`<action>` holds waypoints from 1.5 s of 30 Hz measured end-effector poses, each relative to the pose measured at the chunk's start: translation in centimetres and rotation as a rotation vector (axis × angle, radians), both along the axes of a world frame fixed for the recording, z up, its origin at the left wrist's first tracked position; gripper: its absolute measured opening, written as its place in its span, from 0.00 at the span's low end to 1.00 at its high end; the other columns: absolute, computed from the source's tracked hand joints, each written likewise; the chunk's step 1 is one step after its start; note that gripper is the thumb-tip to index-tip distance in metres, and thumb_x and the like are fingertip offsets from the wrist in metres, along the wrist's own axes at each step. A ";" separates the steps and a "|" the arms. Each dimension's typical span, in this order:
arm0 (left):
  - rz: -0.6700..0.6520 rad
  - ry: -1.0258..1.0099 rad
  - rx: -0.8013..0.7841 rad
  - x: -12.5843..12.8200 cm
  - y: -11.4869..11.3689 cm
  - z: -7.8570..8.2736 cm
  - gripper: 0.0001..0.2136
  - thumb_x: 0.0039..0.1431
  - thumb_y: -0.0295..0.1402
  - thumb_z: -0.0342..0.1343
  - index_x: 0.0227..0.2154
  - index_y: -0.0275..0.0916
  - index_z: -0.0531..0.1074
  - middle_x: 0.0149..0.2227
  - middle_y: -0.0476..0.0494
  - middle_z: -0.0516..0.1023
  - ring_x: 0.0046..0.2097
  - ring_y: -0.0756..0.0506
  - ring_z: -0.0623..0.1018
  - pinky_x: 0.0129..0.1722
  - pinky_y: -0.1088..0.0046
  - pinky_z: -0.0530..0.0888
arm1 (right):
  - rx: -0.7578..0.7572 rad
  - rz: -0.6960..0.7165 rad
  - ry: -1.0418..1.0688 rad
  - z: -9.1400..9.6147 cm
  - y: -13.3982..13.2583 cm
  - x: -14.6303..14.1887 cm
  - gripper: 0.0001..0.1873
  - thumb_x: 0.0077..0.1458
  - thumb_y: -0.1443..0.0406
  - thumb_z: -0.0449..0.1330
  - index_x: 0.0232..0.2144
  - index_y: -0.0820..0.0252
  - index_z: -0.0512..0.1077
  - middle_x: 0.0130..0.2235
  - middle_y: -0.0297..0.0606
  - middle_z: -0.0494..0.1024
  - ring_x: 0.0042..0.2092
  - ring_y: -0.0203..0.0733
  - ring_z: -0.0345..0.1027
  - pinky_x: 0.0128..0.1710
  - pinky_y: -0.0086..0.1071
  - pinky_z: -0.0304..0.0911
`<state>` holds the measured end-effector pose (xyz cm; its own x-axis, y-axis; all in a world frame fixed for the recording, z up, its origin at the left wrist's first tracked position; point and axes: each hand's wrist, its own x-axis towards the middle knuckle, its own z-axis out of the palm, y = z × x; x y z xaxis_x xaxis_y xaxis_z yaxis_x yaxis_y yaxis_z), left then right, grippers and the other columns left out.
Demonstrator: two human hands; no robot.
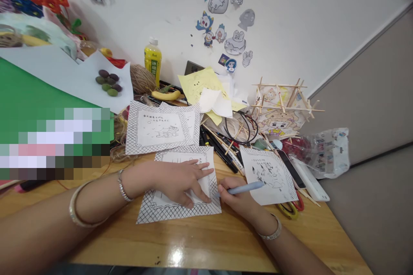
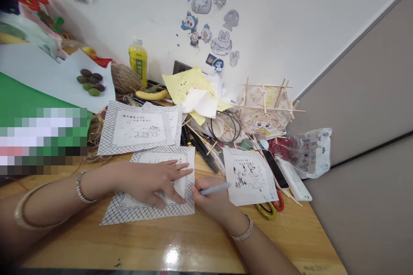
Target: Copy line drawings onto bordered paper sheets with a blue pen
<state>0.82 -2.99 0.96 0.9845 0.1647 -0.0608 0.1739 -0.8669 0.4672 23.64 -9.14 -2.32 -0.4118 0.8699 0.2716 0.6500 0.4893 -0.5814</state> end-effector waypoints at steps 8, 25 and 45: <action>-0.006 0.012 0.011 0.0 0.1 0.0 0.23 0.55 0.34 0.62 0.54 0.54 0.68 0.66 0.36 0.53 0.67 0.33 0.45 0.62 0.45 0.47 | 0.058 -0.003 -0.077 0.2 0.1 0.0 0.19 0.55 0.64 0.50 0.16 0.56 0.48 0.17 0.27 0.53 0.21 0.33 0.49 0.22 0.29 0.47; -0.010 0.024 0.039 0.1 0.1 0.2 0.23 0.56 0.35 0.61 0.55 0.53 0.68 0.66 0.33 0.52 0.67 0.32 0.45 0.61 0.45 0.48 | 0.097 -0.064 0.017 -0.4 0.5 0.2 0.20 0.55 0.64 0.51 0.15 0.56 0.49 0.17 0.26 0.53 0.20 0.33 0.48 0.21 0.30 0.44; 0.016 0.055 0.067 -0.3 0.2 0.2 0.22 0.57 0.34 0.60 0.55 0.55 0.67 0.67 0.34 0.47 0.67 0.31 0.44 0.60 0.43 0.49 | 0.041 0.026 -0.024 -0.1 0.1 0.2 0.20 0.56 0.62 0.51 0.15 0.57 0.51 0.17 0.27 0.56 0.21 0.33 0.51 0.22 0.28 0.49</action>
<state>0.50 -2.78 1.12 0.9770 0.1861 -0.1036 0.2122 -0.8926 0.3979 23.85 -9.07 -2.45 -0.4406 0.8474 0.2963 0.6505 0.5288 -0.5452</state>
